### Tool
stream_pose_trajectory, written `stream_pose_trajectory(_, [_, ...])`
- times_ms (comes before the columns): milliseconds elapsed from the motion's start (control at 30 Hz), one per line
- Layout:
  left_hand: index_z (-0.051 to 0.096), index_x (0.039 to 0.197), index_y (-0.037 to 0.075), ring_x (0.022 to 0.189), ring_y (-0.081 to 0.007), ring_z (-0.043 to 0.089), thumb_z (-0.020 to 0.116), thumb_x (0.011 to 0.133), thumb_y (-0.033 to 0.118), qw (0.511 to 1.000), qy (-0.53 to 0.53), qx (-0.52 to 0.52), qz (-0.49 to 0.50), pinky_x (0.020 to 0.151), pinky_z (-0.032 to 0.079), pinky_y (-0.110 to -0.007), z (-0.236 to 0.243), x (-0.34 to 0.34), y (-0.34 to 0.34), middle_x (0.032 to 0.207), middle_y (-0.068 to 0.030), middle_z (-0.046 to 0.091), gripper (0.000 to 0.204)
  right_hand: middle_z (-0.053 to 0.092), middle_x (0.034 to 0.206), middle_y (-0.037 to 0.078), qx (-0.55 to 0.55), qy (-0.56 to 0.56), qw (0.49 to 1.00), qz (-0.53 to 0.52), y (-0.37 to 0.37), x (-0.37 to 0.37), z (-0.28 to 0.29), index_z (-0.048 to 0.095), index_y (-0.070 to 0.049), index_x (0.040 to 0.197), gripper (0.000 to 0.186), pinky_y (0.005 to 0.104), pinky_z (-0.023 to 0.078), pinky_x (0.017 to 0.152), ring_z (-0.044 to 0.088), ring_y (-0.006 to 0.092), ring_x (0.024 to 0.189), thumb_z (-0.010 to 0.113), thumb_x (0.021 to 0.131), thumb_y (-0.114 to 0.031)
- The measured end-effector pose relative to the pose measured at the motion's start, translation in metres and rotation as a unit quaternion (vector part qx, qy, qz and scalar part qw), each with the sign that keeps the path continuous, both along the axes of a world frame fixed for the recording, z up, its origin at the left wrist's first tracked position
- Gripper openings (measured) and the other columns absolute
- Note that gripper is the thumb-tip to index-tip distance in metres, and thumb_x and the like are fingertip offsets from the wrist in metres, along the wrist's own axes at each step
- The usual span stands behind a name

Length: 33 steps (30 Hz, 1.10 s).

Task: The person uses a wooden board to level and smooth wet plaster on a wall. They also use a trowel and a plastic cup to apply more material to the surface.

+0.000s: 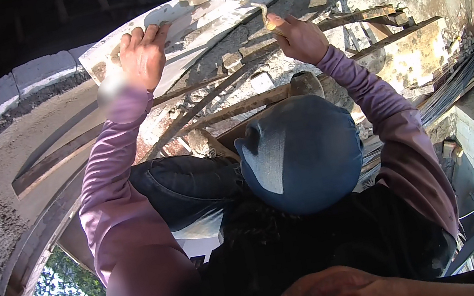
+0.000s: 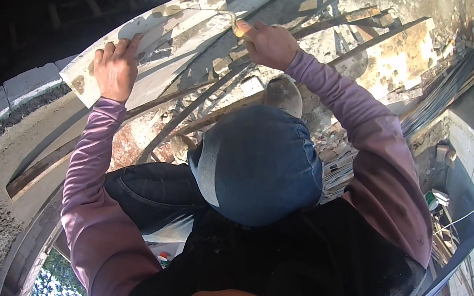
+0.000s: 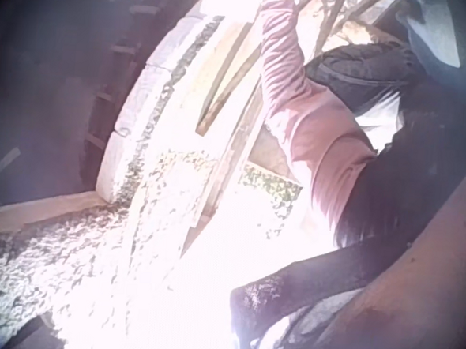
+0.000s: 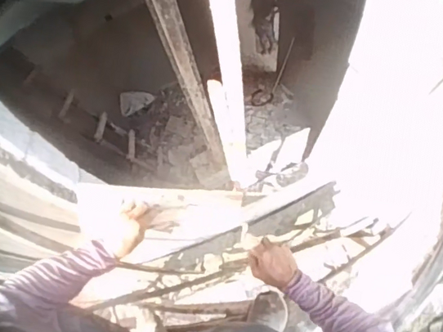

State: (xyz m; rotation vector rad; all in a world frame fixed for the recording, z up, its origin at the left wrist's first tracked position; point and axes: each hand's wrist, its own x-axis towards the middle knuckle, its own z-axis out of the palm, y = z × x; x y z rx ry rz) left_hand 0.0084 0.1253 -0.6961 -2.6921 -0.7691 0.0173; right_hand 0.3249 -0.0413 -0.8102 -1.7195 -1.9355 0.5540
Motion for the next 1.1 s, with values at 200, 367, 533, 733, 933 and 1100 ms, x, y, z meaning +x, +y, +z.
stream_pose_trajectory(200, [0.075,0.112,0.020,0.090,-0.0207,0.060,0.067,0.072,0.009,0.997,-0.019,-0.033,0.067,0.081,0.043,-0.037,0.007,0.011,-0.003,0.099,0.0004,0.066,0.042,0.066,0.093,0.029,-0.026,0.041,0.993,-0.106,-0.007,-0.022,-0.067,0.052,-0.005,0.134,0.051,0.0501,0.056,0.065,0.068,0.0434,0.073,0.061,0.085,-0.017])
stream_pose_trajectory(367, [0.075,0.114,0.016,0.099,-0.0282,0.066,0.069,0.070,0.013,0.946,-0.107,-0.192,0.237,0.089,0.050,-0.040,0.000,-0.002,-0.004,0.106,-0.0064,0.068,0.044,0.062,0.094,0.021,0.028,0.036,0.988,-0.147,0.000,-0.061,-0.062,0.047,-0.009,0.137,0.053,0.0490,0.056,0.063,0.068,0.0416,0.073,0.063,0.087,-0.019])
stream_pose_trajectory(533, [0.075,0.115,0.014,0.095,-0.0270,0.070,0.072,0.072,0.017,0.898,-0.087,-0.280,0.329,0.085,0.055,-0.036,-0.001,-0.004,0.002,0.111,-0.0093,0.072,0.044,0.067,0.098,0.026,-0.190,-0.011,0.949,-0.251,0.015,-0.022,-0.125,0.055,-0.008,0.129,0.045,0.0522,0.056,0.075,0.067,0.0457,0.082,0.063,0.087,-0.022])
stream_pose_trajectory(733, [0.072,0.120,0.010,0.105,-0.0188,0.067,0.071,0.088,0.021,0.780,-0.163,-0.549,0.252,0.096,0.047,-0.028,-0.054,-0.071,0.025,0.109,-0.0138,0.073,0.034,0.067,0.093,0.020,0.011,0.054,0.994,-0.096,-0.022,-0.010,-0.038,0.054,-0.007,0.135,0.049,0.0492,0.054,0.067,0.067,0.0414,0.077,0.063,0.086,-0.013])
stream_pose_trajectory(933, [0.076,0.105,0.009,0.085,-0.0305,0.071,0.068,0.087,0.050,0.813,-0.165,-0.422,0.365,0.081,0.053,-0.038,-0.061,-0.047,0.008,0.091,-0.0180,0.074,0.045,0.065,0.091,0.016,-0.023,0.071,0.989,0.126,-0.047,-0.068,0.045,0.056,-0.009,0.132,0.046,0.0436,0.055,0.057,0.067,0.0350,0.069,0.064,0.087,-0.012])
stream_pose_trajectory(1100, [0.076,0.106,0.010,0.079,-0.0228,0.070,0.068,0.090,0.045,0.810,-0.157,-0.415,0.383,0.077,0.053,-0.034,-0.050,-0.038,-0.006,0.088,-0.0140,0.075,0.040,0.064,0.098,0.022,-0.041,-0.073,0.992,0.091,-0.020,-0.086,0.004,0.052,-0.009,0.134,0.050,0.0437,0.057,0.056,0.070,0.0360,0.070,0.058,0.084,-0.011])
